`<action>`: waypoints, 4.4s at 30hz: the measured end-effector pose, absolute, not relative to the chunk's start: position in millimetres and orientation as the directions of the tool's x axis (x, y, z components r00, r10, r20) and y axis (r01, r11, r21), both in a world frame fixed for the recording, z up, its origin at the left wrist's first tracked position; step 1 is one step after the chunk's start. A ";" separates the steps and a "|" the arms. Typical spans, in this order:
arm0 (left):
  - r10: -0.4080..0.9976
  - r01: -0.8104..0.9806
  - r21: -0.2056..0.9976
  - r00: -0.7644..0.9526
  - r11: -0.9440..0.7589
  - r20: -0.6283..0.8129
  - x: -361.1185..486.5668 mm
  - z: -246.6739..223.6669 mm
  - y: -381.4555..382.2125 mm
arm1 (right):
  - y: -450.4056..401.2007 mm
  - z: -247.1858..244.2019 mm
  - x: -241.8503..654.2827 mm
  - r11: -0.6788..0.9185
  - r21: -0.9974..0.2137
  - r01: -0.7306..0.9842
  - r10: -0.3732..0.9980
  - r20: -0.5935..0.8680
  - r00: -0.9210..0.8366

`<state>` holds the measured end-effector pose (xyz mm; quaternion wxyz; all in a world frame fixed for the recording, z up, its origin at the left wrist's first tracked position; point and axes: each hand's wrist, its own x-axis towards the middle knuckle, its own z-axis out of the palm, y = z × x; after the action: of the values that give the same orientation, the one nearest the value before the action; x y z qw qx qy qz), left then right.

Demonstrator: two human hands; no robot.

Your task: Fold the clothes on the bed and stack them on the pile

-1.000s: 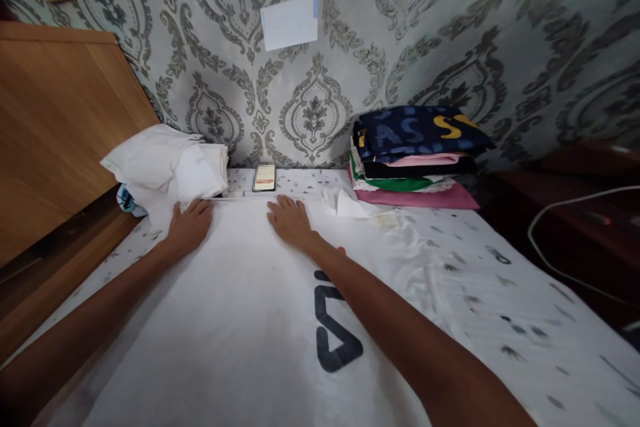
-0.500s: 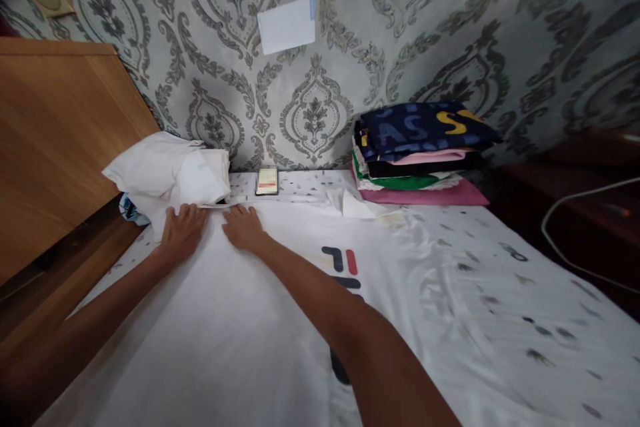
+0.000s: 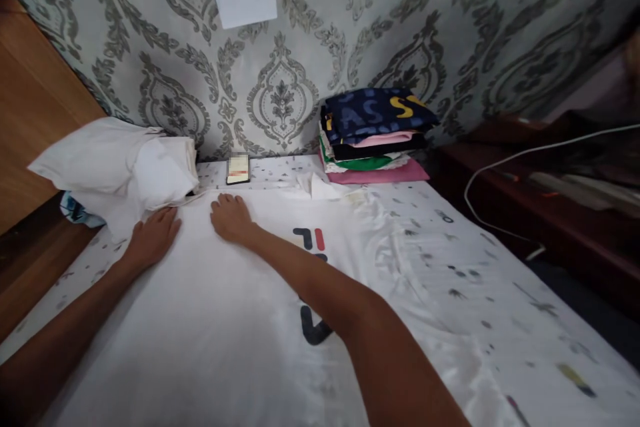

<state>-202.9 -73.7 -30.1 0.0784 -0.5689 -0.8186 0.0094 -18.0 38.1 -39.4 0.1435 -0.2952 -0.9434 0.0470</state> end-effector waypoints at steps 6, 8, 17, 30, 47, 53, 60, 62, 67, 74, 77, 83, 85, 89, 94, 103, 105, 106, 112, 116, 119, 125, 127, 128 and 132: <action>0.968 0.940 -0.231 -0.236 0.251 0.089 -154.1 -14.5 -66.6 | 64.2 -35.1 58.1 0.703 -0.143 0.696 0.709 0.214 -0.672; 0.997 0.991 -0.116 -0.056 0.062 0.052 -130.5 -18.4 -53.6 | 70.8 -35.1 72.5 0.665 -0.154 0.730 0.745 0.203 -0.636; 0.995 1.000 0.014 0.010 -0.011 0.098 -124.2 -44.8 21.8 | 69.2 -45.3 140.1 0.775 -0.197 0.600 0.631 0.222 -0.743; 0.993 0.999 -0.011 0.053 -0.052 0.104 -140.2 -41.4 -48.5 | 93.8 -48.6 284.4 0.590 -0.267 0.762 0.808 0.210 -0.551; 0.866 0.864 0.074 0.500 -0.499 0.005 2.1 -33.0 -137.9 | -82.7 -37.1 296.5 0.535 -0.225 0.814 0.845 0.140 -0.517; 0.775 0.762 0.168 0.632 -0.626 0.019 61.7 -34.3 -126.6 | -91.1 -33.5 344.7 0.274 -0.179 0.945 0.949 0.210 -0.235; 0.615 0.554 0.337 0.782 -0.761 0.103 135.6 -18.8 -65.8 | -123.3 -30.4 374.9 0.150 -0.274 0.950 0.969 0.233 -0.086; 0.701 0.626 0.336 0.689 -0.703 0.184 151.6 -11.4 -24.6 | -127.2 -28.8 378.3 0.110 -0.325 0.939 0.978 0.206 -0.043; 0.811 0.782 0.223 0.579 -0.582 0.085 189.1 1.8 66.6 | -128.7 -28.8 380.6 0.071 -0.414 0.907 0.986 0.168 0.000; 0.824 0.809 0.213 0.565 -0.548 -0.024 208.1 -1.5 93.7 | -123.0 -30.5 387.8 0.097 -0.515 0.852 0.986 0.165 -0.013; 0.861 0.833 0.237 0.507 -0.500 0.034 205.2 -10.4 86.9 | -118.9 -31.2 388.8 0.064 -0.512 0.857 0.988 0.152 0.017; 0.808 0.717 0.380 0.558 -0.584 0.188 163.8 -34.7 30.9 | -136.1 -31.2 392.8 0.097 -0.490 0.866 0.982 0.187 -0.004; 0.804 0.735 0.337 0.574 -0.588 0.152 144.2 -39.8 -1.4 | -157.2 -30.4 396.0 0.105 -0.492 0.864 0.979 0.203 -0.003; 0.825 0.798 0.254 0.566 -0.546 -0.004 125.6 -40.5 -71.6 | -225.6 -29.5 393.2 0.103 -0.534 0.839 0.958 0.280 0.060; 0.681 0.663 0.260 0.731 -0.702 -0.026 155.2 -37.4 -144.7 | -312.0 -51.2 366.8 -0.010 -0.785 0.620 0.893 0.272 0.359; 0.511 0.477 0.357 0.860 -0.803 0.003 204.2 -31.4 -159.9 | -323.7 -70.9 340.2 -0.222 -0.966 -0.133 0.951 -0.245 0.191; 0.544 0.505 0.368 0.839 -0.781 0.001 207.7 -29.0 -148.7 | -327.7 -61.0 345.7 -0.182 -0.978 -0.106 0.956 -0.201 0.215; 0.556 0.514 0.366 0.831 -0.776 0.010 209.2 -28.4 -142.7 | -330.8 -55.7 348.8 -0.152 -0.986 -0.062 0.956 -0.163 0.243; 0.589 0.526 0.339 0.800 -0.780 0.113 217.6 -36.6 -108.8 | -346.1 -43.3 352.8 -0.054 -0.996 0.067 0.942 -0.029 0.335; 0.616 0.516 0.378 0.758 -0.768 0.217 221.6 -41.9 -91.8 | -350.5 -57.7 346.9 -0.112 -0.994 -0.015 0.940 -0.110 0.324; 0.645 0.494 0.452 0.710 -0.743 0.282 221.3 -40.0 -86.0 | -349.5 -65.5 353.8 -0.132 -0.985 0.109 0.949 -0.093 0.302; 0.723 0.514 0.546 0.629 -0.662 0.284 224.0 -34.8 -89.0 | -303.6 -44.8 383.5 0.026 -0.724 0.689 0.898 0.320 0.302; 0.739 0.535 0.542 0.613 -0.648 0.278 227.4 -35.0 -89.1 | -277.4 -34.5 386.0 0.038 -0.578 0.815 0.912 0.354 0.208; 0.746 0.547 0.539 0.609 -0.641 0.270 229.1 -35.4 -88.6 | -264.9 -30.4 385.2 0.031 -0.511 0.859 0.925 0.340 0.169; 0.761 0.569 0.532 0.593 -0.627 0.263 233.9 -37.5 -84.7 | -231.2 -22.4 376.6 -0.053 -0.351 0.935 0.958 0.247 0.147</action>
<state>233.9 -84.7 -37.5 -0.2008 -0.8696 -0.3822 -0.2395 376.6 -231.2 -22.4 0.2184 -0.7251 -0.6525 0.0260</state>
